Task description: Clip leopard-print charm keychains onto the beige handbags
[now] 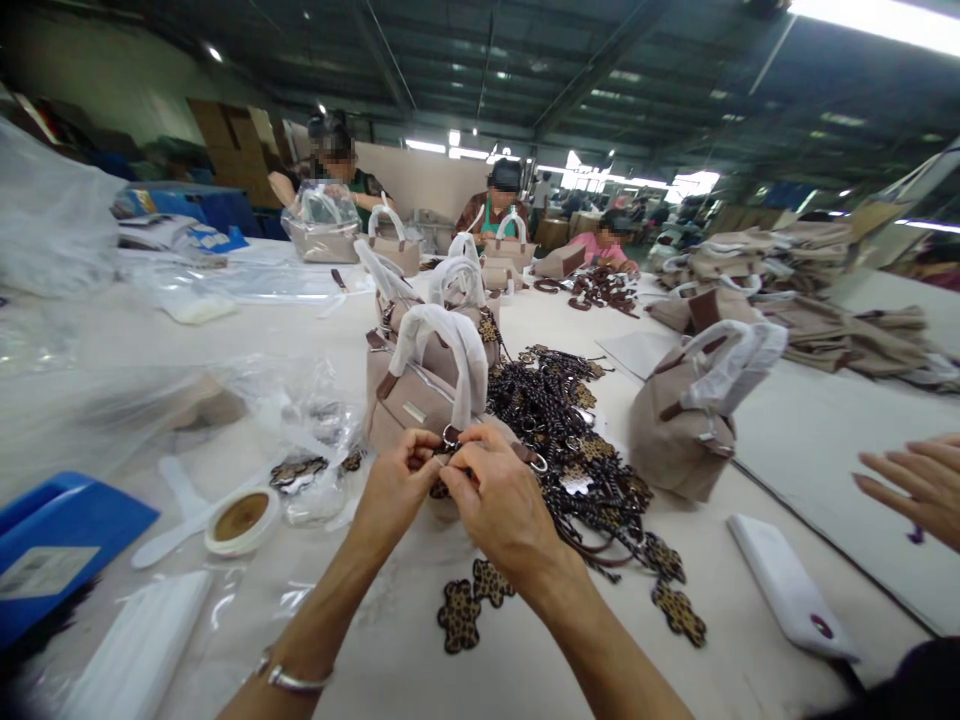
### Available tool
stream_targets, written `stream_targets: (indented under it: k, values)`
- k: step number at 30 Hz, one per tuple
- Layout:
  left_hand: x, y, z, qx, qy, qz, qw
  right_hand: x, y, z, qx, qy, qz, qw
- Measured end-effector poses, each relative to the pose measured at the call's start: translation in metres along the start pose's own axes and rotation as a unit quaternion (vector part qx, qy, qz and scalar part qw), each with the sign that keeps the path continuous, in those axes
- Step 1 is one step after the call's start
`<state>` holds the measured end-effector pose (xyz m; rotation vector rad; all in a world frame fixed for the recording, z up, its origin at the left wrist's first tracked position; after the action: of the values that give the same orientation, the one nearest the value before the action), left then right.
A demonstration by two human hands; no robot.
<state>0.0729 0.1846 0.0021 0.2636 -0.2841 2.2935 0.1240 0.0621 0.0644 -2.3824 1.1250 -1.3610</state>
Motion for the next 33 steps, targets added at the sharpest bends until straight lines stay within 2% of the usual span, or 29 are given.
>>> stream_targets:
  k: [4, 9, 12, 19, 23, 30, 33]
  values:
    - [-0.003, -0.001, -0.008, 0.022, 0.090, -0.031, 0.995, 0.003, 0.000, 0.000, -0.001, 0.012, -0.014, 1.000]
    - [-0.006, -0.007, -0.021, 0.051, 0.155, -0.099, 0.981, 0.003, -0.003, -0.003, 0.007, 0.107, -0.032, 0.994]
    - [-0.006, -0.011, -0.023, 0.048, 0.166, -0.118, 0.978, -0.004, -0.008, -0.004, 0.006, 0.157, -0.057, 0.986]
    - [-0.004, -0.014, -0.021, 0.009, 0.125, -0.134, 0.983, -0.014, -0.020, -0.002, -0.016, 0.257, -0.092, 0.962]
    - [-0.003, -0.014, -0.018, 0.001, 0.112, -0.137, 0.984, -0.016, -0.021, -0.001, -0.018, 0.261, -0.093, 0.961]
    - [0.000, -0.021, -0.009, -0.003, 0.072, -0.115, 0.991, -0.014, -0.015, -0.001, -0.016, 0.233, -0.041, 0.971]
    - [0.002, -0.021, 0.003, -0.035, 0.043, -0.108, 0.993, -0.015, -0.011, 0.001, -0.016, 0.231, -0.026, 0.973]
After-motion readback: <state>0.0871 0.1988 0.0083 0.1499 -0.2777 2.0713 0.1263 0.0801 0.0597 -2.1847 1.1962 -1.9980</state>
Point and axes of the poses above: each hand's wrist, its own y-axis away from the middle knuckle, its own x-axis out of the back of the hand, z = x × y, the point moved 8 cm from there along -y, towards the middle knuckle, and after that the axes turned 3 degrees about z, right-handed, at the moved point
